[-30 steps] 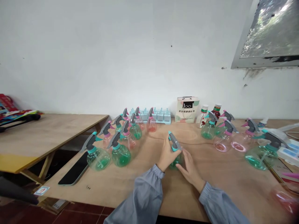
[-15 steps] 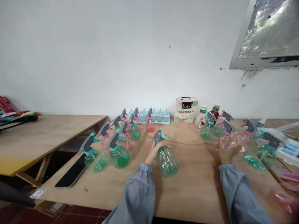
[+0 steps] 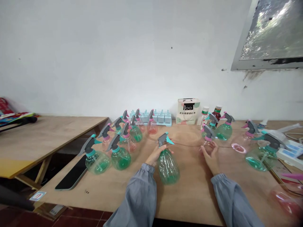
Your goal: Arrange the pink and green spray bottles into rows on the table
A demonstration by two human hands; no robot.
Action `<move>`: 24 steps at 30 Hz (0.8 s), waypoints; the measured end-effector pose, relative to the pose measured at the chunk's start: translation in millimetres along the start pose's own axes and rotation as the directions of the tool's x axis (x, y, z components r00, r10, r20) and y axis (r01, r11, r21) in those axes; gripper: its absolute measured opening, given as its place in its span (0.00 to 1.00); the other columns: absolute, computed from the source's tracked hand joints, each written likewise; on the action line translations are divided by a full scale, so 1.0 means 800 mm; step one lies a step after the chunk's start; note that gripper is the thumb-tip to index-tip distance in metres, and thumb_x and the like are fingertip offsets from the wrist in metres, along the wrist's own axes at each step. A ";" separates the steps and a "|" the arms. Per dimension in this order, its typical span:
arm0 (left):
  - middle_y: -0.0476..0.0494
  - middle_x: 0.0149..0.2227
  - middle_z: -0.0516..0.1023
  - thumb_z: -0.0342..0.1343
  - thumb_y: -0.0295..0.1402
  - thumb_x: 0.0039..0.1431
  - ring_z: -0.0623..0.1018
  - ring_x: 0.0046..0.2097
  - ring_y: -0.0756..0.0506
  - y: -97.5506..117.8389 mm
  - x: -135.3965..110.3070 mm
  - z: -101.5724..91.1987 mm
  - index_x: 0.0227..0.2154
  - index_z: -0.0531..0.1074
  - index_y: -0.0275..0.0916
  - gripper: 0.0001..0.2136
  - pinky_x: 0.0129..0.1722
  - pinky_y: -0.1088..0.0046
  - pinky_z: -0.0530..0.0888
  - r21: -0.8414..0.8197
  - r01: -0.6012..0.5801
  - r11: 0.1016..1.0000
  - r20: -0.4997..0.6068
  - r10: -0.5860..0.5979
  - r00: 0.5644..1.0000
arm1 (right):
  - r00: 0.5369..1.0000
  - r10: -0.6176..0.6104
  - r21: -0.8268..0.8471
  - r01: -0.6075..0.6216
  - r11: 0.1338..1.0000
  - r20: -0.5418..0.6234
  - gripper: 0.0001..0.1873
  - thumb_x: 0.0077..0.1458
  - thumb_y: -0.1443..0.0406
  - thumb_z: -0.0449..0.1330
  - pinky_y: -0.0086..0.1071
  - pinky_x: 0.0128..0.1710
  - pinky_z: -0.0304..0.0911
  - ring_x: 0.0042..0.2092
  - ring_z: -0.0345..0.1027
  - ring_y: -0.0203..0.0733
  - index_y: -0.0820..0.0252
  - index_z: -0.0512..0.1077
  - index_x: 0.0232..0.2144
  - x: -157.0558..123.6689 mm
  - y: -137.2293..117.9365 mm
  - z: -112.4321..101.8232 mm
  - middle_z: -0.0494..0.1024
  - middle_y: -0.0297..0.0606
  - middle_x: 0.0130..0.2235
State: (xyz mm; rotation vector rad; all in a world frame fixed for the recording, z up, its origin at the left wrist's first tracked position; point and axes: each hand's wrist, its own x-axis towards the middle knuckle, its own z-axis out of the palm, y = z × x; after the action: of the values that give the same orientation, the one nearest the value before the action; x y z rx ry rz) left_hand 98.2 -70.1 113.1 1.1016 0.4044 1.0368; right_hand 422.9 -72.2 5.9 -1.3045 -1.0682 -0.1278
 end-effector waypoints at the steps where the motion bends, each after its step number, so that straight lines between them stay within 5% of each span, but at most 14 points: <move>1: 0.35 0.49 0.81 0.70 0.47 0.44 0.83 0.37 0.42 -0.003 0.001 0.000 0.52 0.72 0.39 0.32 0.34 0.69 0.77 0.018 -0.003 1.000 -0.008 0.003 1.000 | 0.999 0.008 0.029 -0.009 1.000 0.036 0.43 0.51 0.43 0.62 0.53 0.59 0.60 0.57 0.64 0.53 0.60 0.55 0.60 -0.008 -0.008 0.007 0.67 0.52 0.55; 8: 0.40 0.36 0.82 0.72 0.43 0.33 0.82 0.31 0.43 -0.023 0.013 0.003 0.33 0.74 0.37 0.23 0.28 0.71 0.74 0.058 0.020 0.998 -0.332 0.001 0.943 | 0.984 -0.005 0.071 -0.008 0.997 0.179 0.42 0.52 0.44 0.62 0.56 0.59 0.59 0.58 0.63 0.55 0.59 0.55 0.61 -0.030 -0.034 0.026 0.67 0.54 0.57; 12: 0.41 0.39 0.82 0.70 0.42 0.36 0.80 0.30 0.46 -0.017 0.010 0.008 0.37 0.75 0.38 0.24 0.28 0.71 0.74 0.007 -0.024 1.000 -0.257 0.025 0.966 | 0.980 0.016 0.095 -0.036 0.995 0.199 0.43 0.52 0.44 0.63 0.56 0.60 0.58 0.59 0.63 0.55 0.59 0.54 0.61 -0.031 -0.034 0.023 0.65 0.54 0.59; 17: 0.45 0.33 0.81 0.68 0.40 0.35 0.79 0.30 0.46 -0.013 0.005 0.018 0.32 0.72 0.38 0.20 0.27 0.73 0.72 -0.059 -0.043 0.997 -0.444 0.012 0.896 | 0.975 0.046 0.121 -0.073 0.990 0.216 0.44 0.52 0.44 0.62 0.55 0.61 0.58 0.60 0.63 0.54 0.58 0.53 0.62 -0.033 -0.034 0.023 0.64 0.54 0.61; 21: 0.44 0.40 0.81 0.67 0.40 0.37 0.79 0.30 0.48 -0.011 0.003 0.024 0.36 0.73 0.38 0.21 0.27 0.74 0.71 -0.060 -0.061 0.996 -0.343 0.037 0.939 | 0.975 0.040 0.114 -0.067 0.991 0.217 0.44 0.52 0.43 0.62 0.56 0.61 0.58 0.59 0.63 0.55 0.58 0.54 0.62 -0.033 -0.032 0.023 0.64 0.55 0.60; 24: 0.44 0.35 0.80 0.67 0.41 0.35 0.78 0.29 0.48 -0.011 0.001 0.023 0.32 0.72 0.37 0.20 0.27 0.74 0.70 -0.070 -0.025 0.997 -0.350 -0.001 0.937 | 0.975 0.028 0.114 -0.054 0.992 0.219 0.44 0.52 0.44 0.63 0.56 0.61 0.58 0.60 0.62 0.55 0.58 0.54 0.62 -0.033 -0.030 0.022 0.64 0.54 0.60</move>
State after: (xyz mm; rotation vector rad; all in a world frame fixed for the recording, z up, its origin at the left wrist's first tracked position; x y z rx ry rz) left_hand 115.8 -80.0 113.7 0.8536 0.6393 1.2540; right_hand 383.8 -78.3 2.9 -1.2512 -1.2148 0.1112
